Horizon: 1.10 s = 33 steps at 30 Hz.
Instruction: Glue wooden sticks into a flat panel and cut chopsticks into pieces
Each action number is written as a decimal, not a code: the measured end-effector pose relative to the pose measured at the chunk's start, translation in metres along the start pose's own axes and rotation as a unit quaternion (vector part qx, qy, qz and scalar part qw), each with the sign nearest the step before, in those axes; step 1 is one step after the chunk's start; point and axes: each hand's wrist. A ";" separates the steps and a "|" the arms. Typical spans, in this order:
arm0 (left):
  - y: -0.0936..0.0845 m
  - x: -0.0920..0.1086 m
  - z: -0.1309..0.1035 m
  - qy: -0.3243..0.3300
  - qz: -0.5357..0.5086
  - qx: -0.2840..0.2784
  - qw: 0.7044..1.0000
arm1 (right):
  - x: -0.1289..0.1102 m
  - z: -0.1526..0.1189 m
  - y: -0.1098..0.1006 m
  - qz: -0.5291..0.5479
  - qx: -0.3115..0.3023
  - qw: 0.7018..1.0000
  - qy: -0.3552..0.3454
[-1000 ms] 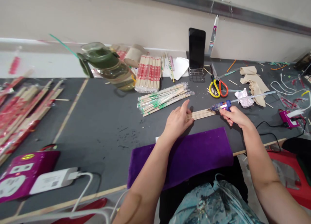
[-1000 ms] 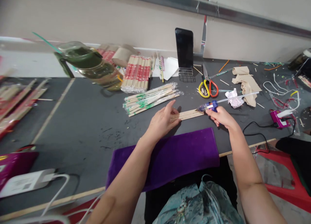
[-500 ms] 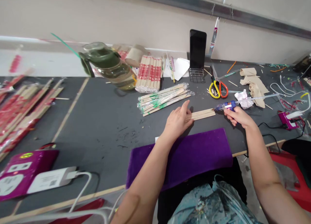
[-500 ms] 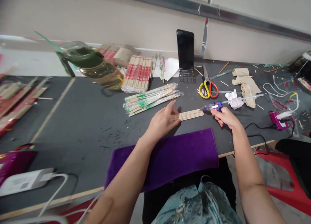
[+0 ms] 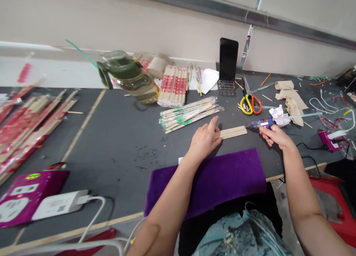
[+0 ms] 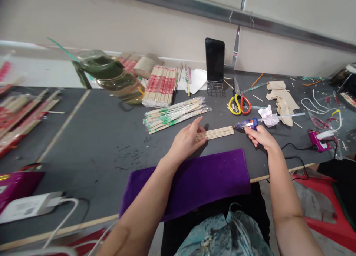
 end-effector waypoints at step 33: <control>-0.002 0.001 0.001 -0.009 -0.001 -0.020 1.000 | -0.023 0.008 0.065 0.043 -0.081 0.995 -0.039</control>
Point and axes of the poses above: each hand's wrist, its own z-axis towards the middle knuckle, its own y-axis out of the palm, x = y × z, and after that the axes turned 13 degrees about -y, right-handed
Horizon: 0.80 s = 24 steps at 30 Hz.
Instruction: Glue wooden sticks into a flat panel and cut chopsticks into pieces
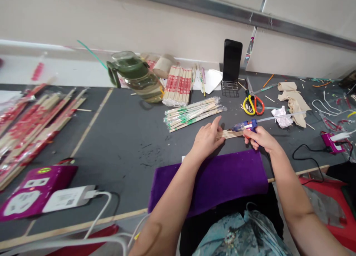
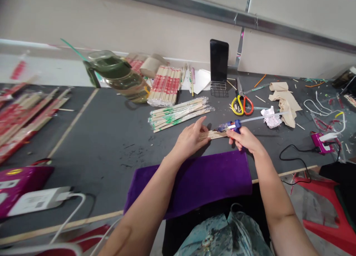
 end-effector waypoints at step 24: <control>0.006 -0.005 0.002 0.015 0.016 0.017 1.000 | 0.038 -0.073 -0.074 0.282 0.343 0.890 -0.106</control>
Point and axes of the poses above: each hand's wrist, its own z-axis towards the middle knuckle, its own y-axis out of the palm, x = y × z, and after that the axes turned 13 degrees about -y, right-handed
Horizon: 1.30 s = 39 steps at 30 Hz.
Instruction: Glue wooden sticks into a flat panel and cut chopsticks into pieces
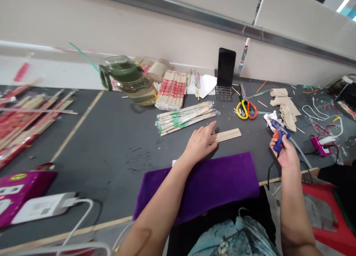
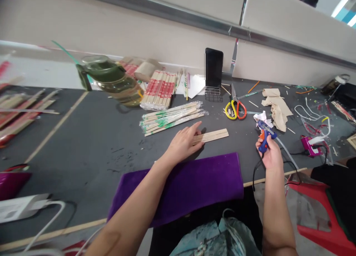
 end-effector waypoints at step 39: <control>0.002 -0.008 -0.008 -0.020 -0.078 -0.030 0.996 | 0.065 0.036 0.084 -0.579 -0.426 0.651 -0.243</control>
Point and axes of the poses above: each hand's wrist, its own z-axis towards the middle knuckle, its own y-axis out of the palm, x = y × z, and after that the axes turned 13 degrees about -y, right-handed
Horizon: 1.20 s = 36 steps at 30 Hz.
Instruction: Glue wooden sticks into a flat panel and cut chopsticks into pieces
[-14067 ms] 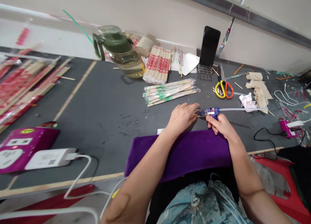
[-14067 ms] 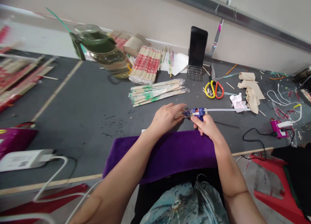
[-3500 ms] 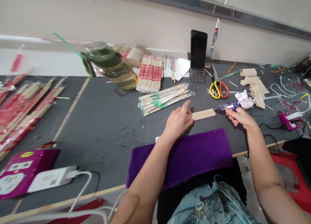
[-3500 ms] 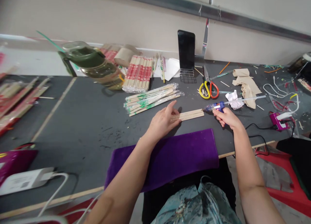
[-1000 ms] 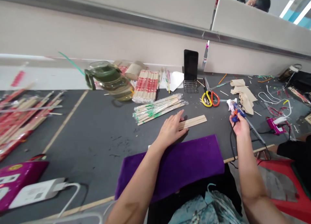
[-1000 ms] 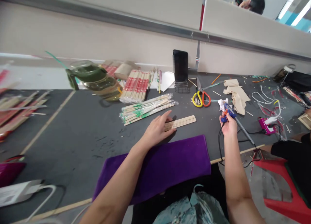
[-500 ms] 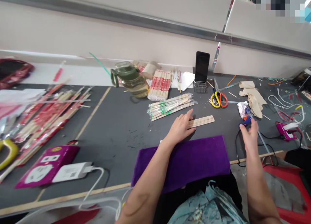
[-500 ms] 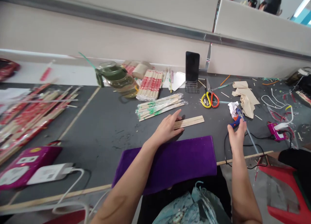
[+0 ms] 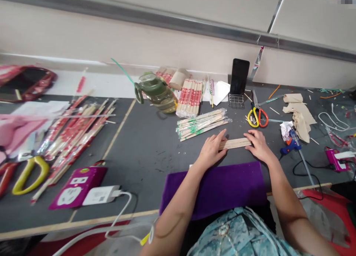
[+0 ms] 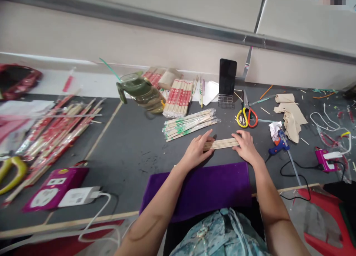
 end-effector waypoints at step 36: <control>-0.028 -0.013 -0.014 -0.033 -0.088 -0.031 0.995 | -0.007 -0.007 -0.002 -0.003 0.021 1.000 -0.010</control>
Point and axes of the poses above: each hand's wrist, its own z-axis towards the middle knuckle, its own y-axis out of the palm, x = y × z, and after that the axes turned 13 degrees about -y, right-handed
